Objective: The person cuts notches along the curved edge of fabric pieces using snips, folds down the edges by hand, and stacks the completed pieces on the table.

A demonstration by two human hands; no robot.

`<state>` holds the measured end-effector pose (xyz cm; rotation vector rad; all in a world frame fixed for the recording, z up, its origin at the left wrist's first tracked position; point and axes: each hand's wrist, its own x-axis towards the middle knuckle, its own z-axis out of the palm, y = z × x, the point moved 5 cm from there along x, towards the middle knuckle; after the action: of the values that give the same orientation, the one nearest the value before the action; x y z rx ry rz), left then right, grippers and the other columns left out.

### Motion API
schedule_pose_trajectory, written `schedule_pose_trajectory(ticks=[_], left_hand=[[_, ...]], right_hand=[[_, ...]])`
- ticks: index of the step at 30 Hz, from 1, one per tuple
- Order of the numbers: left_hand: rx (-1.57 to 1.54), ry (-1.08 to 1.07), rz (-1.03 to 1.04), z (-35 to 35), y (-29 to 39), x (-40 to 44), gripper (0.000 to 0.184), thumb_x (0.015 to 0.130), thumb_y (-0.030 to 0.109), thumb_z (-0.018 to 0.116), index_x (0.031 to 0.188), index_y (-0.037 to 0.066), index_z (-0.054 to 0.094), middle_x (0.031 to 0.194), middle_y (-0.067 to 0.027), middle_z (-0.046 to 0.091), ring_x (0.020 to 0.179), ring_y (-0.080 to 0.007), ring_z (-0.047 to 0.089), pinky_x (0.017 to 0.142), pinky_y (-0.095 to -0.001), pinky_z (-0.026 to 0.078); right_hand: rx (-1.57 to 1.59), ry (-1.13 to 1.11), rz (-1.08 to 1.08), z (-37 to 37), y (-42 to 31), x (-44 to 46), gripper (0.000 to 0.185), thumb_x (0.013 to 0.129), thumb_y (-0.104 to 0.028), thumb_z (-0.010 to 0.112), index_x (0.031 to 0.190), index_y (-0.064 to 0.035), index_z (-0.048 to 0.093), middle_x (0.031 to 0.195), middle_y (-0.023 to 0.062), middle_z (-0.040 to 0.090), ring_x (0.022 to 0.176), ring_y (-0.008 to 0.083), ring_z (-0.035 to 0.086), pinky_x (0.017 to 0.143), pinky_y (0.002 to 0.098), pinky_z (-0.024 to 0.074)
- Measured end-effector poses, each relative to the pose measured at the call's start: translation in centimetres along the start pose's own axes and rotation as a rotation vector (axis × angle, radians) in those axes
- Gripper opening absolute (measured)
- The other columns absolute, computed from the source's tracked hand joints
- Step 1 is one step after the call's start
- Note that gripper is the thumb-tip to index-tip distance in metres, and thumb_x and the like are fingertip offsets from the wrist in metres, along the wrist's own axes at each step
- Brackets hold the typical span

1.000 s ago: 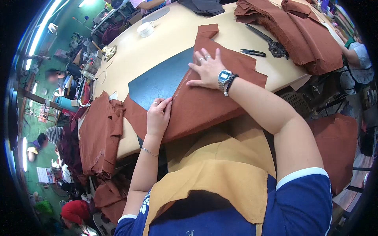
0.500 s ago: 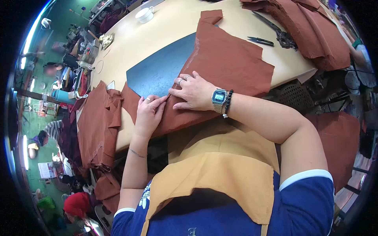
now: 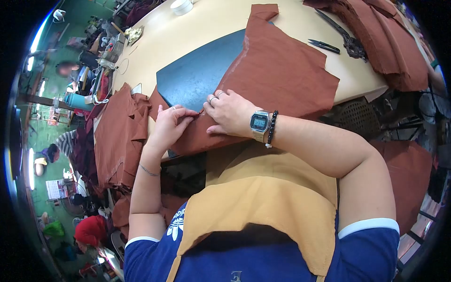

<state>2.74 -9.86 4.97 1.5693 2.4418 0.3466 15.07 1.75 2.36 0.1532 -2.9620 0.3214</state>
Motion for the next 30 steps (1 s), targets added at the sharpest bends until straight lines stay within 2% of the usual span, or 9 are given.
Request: schedule_pose_trajectory(ticks=[4, 7, 12, 22, 25, 27, 29, 30], left_hand=[[0.059, 0.045, 0.139, -0.2, -0.9, -0.5, 0.012, 0.086, 0.016, 0.067, 0.097, 0.018, 0.074, 0.090, 0.0006, 0.066, 0.090, -0.0199, 0.064, 0.109, -0.0651, 0.023], [0.132, 0.100, 0.256, -0.2, -1.4, -0.7, 0.014, 0.085, 0.015, 0.068, 0.096, 0.019, 0.073, 0.091, 0.0016, 0.066, 0.092, -0.0194, 0.065, 0.109, -0.0648, 0.025], [0.223, 0.127, 0.358, -1.0, -2.0, -1.1, 0.013, 0.083, 0.014, 0.069, 0.094, 0.019, 0.073, 0.092, 0.0022, 0.067, 0.091, -0.0183, 0.065, 0.109, -0.0640, 0.026], [0.306, 0.208, 0.410, -1.6, -2.7, -1.6, 0.010, 0.083, 0.013, 0.067, 0.089, 0.019, 0.071, 0.090, 0.0036, 0.066, 0.089, -0.0164, 0.066, 0.108, -0.0637, 0.029], [0.315, 0.249, 0.416, -1.6, -3.2, -1.9, 0.011, 0.083, 0.013, 0.066, 0.090, 0.020, 0.071, 0.090, 0.0045, 0.066, 0.085, -0.0155, 0.066, 0.107, -0.0626, 0.030], [0.340, 0.285, 0.429, -1.5, -3.4, -2.0, 0.014, 0.082, 0.013, 0.065, 0.090, 0.022, 0.072, 0.090, 0.0055, 0.066, 0.084, -0.0140, 0.066, 0.107, -0.0618, 0.029], [0.336, 0.319, 0.418, -1.1, -3.5, -2.2, 0.015, 0.082, 0.015, 0.065, 0.090, 0.024, 0.072, 0.089, 0.0068, 0.066, 0.084, -0.0127, 0.065, 0.108, -0.0649, 0.025], [0.341, 0.330, 0.411, -0.9, -3.7, -2.3, 0.015, 0.083, 0.016, 0.064, 0.091, 0.025, 0.072, 0.089, 0.0074, 0.066, 0.084, -0.0122, 0.065, 0.108, -0.0663, 0.024]], right_hand=[[-0.013, 0.027, 0.011, -0.4, -0.8, -0.3, 0.066, 0.086, -0.057, 0.060, 0.132, -0.0089, 0.053, 0.125, 0.0189, 0.053, 0.118, 0.0345, 0.052, 0.092, 0.0542, 0.0488], [0.000, -0.064, 0.048, -0.7, -0.9, 0.2, 0.067, 0.086, -0.057, 0.061, 0.134, -0.0104, 0.052, 0.127, 0.0190, 0.051, 0.118, 0.0346, 0.051, 0.090, 0.0542, 0.0499], [0.027, -0.176, 0.059, -1.5, -1.2, 0.7, 0.069, 0.085, -0.059, 0.060, 0.138, -0.0158, 0.049, 0.130, 0.0238, 0.048, 0.120, 0.0371, 0.050, 0.091, 0.0533, 0.0506], [-0.004, -0.167, 0.037, -1.8, -1.5, 1.4, 0.072, 0.081, -0.063, 0.062, 0.137, -0.0198, 0.052, 0.127, 0.0240, 0.050, 0.116, 0.0377, 0.053, 0.080, 0.0488, 0.0573], [-0.060, -0.213, 0.038, -2.0, -2.0, 2.2, 0.074, 0.078, -0.065, 0.063, 0.139, -0.0235, 0.051, 0.125, 0.0241, 0.051, 0.112, 0.0367, 0.055, 0.075, 0.0472, 0.0589], [-0.110, -0.210, 0.019, -1.4, -2.1, 2.7, 0.076, 0.078, -0.069, 0.060, 0.140, -0.0260, 0.049, 0.119, 0.0197, 0.052, 0.108, 0.0346, 0.056, 0.068, 0.0477, 0.0589], [-0.169, -0.258, 0.036, -1.7, -2.6, 3.2, 0.080, 0.076, -0.073, 0.058, 0.143, -0.0318, 0.044, 0.116, 0.0164, 0.053, 0.105, 0.0323, 0.057, 0.063, 0.0464, 0.0582], [-0.195, -0.300, 0.058, -1.7, -2.9, 3.5, 0.080, 0.076, -0.074, 0.058, 0.143, -0.0333, 0.044, 0.118, 0.0176, 0.053, 0.106, 0.0338, 0.057, 0.062, 0.0462, 0.0578]])
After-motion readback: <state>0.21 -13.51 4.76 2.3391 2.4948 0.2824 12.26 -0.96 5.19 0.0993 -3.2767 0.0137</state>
